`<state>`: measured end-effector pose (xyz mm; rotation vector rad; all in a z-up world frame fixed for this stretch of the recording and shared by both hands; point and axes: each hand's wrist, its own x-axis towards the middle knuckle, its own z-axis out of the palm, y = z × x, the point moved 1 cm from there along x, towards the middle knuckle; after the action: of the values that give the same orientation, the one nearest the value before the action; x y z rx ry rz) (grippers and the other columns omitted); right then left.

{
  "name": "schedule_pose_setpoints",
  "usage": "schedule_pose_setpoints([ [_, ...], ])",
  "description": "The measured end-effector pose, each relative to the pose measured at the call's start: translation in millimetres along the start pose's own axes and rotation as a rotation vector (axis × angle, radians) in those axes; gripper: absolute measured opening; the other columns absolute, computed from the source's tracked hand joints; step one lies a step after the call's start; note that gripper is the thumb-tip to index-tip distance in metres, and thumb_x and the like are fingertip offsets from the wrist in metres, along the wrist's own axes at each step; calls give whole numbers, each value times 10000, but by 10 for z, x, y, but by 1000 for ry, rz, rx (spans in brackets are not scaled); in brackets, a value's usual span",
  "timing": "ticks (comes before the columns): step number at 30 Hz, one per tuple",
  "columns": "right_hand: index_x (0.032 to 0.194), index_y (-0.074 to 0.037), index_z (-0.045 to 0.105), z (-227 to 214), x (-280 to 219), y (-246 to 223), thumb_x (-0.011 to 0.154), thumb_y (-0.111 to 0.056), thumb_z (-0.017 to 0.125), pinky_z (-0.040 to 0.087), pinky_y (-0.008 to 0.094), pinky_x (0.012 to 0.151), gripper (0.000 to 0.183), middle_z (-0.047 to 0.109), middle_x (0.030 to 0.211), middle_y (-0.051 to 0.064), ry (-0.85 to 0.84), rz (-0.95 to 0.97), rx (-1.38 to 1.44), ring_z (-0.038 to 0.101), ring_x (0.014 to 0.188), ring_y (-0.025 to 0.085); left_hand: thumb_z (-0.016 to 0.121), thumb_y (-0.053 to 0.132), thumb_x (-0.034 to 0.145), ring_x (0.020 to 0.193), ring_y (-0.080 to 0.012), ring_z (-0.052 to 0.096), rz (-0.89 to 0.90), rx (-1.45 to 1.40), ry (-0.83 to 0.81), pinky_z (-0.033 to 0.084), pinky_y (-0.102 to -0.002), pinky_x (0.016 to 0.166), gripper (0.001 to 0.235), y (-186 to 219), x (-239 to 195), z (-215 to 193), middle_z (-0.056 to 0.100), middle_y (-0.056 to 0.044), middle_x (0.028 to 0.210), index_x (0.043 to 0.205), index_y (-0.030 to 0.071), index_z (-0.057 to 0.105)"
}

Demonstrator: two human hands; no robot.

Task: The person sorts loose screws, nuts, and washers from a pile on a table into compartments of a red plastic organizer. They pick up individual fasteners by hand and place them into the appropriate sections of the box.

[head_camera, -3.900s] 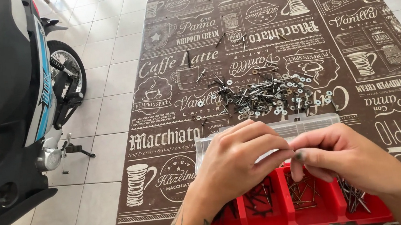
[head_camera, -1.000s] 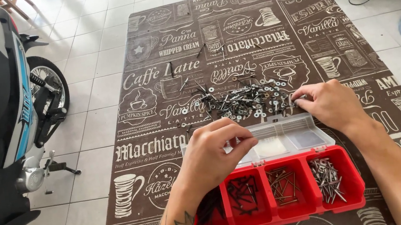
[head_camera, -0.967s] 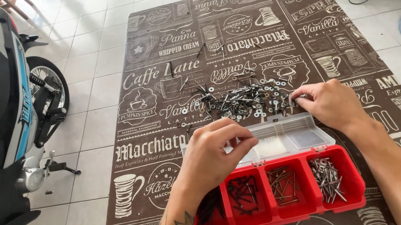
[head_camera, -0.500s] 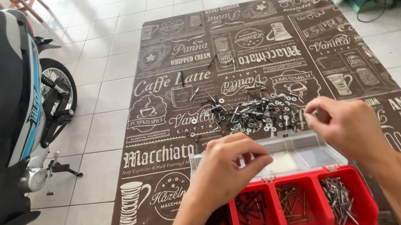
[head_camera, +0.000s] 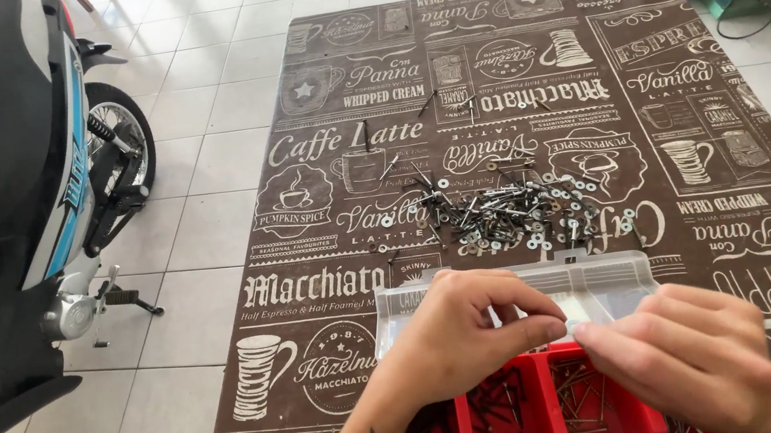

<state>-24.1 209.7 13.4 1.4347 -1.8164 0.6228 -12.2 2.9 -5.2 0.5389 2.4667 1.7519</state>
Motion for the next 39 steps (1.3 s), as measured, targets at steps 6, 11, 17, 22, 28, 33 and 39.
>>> schedule_pose_setpoints([
  [6, 920, -28, 707, 27, -50, 1, 923, -45, 621, 466, 289, 524, 88, 651, 850, 90, -83, 30, -17, 550, 546, 158, 747, 130, 923, 759, -77, 621, 82, -55, -13, 470, -243, 665, 24, 3, -9, -7, 727, 23, 846, 930, 146, 764],
  [11, 980, -13, 671, 126, -180, 32, 879, -155, 740, 577, 281, 648, 187, 740, 824, 45, -41, 252, 8, 710, 666, 139, 718, 134, 906, 673, -41, 544, 1, -39, -15, 406, -232, 564, 67, 23, -13, 1, 714, 57, 799, 869, 167, 763],
  [17, 970, -54, 737, 145, -239, 45, 840, -120, 785, 608, 267, 676, 154, 787, 999, 77, -56, 241, 20, 783, 813, 137, 708, 146, 915, 699, -36, 569, -22, -42, -35, 421, -226, 570, 65, 35, -14, -9, 741, 50, 839, 883, 160, 762],
  [22, 1006, -30, 721, 128, -193, 28, 863, -70, 752, 605, 268, 656, 152, 766, 970, 75, -37, 214, 36, 753, 760, 141, 717, 166, 904, 727, -48, 607, -13, -11, -13, 435, -244, 603, 60, 29, -10, 1, 746, 47, 823, 870, 156, 765],
  [28, 896, -74, 721, 108, -211, 36, 861, -100, 737, 564, 266, 585, 46, 756, 945, 69, -58, 211, 69, 706, 663, 144, 770, 164, 879, 778, -61, 652, 4, 6, -25, 475, -241, 678, 18, -9, 2, 14, 766, 45, 865, 896, 171, 774],
  [33, 919, -127, 746, -162, -303, 198, 803, -191, 785, 577, 260, 595, 138, 758, 797, 7, -193, 400, 131, 688, 590, 107, 781, 47, 881, 710, -89, 676, 66, 6, 14, 541, -183, 603, 79, 4, -27, -333, 770, -32, 865, 941, 95, 762],
  [39, 792, -192, 911, -433, -856, 694, 761, -275, 762, 332, 279, 292, 173, 714, 307, 12, -451, 938, 277, 485, 237, 109, 720, 60, 943, 606, -79, 576, -155, -190, 620, 490, -141, 549, 69, -191, -108, -861, 711, -45, 781, 1003, 39, 745],
])
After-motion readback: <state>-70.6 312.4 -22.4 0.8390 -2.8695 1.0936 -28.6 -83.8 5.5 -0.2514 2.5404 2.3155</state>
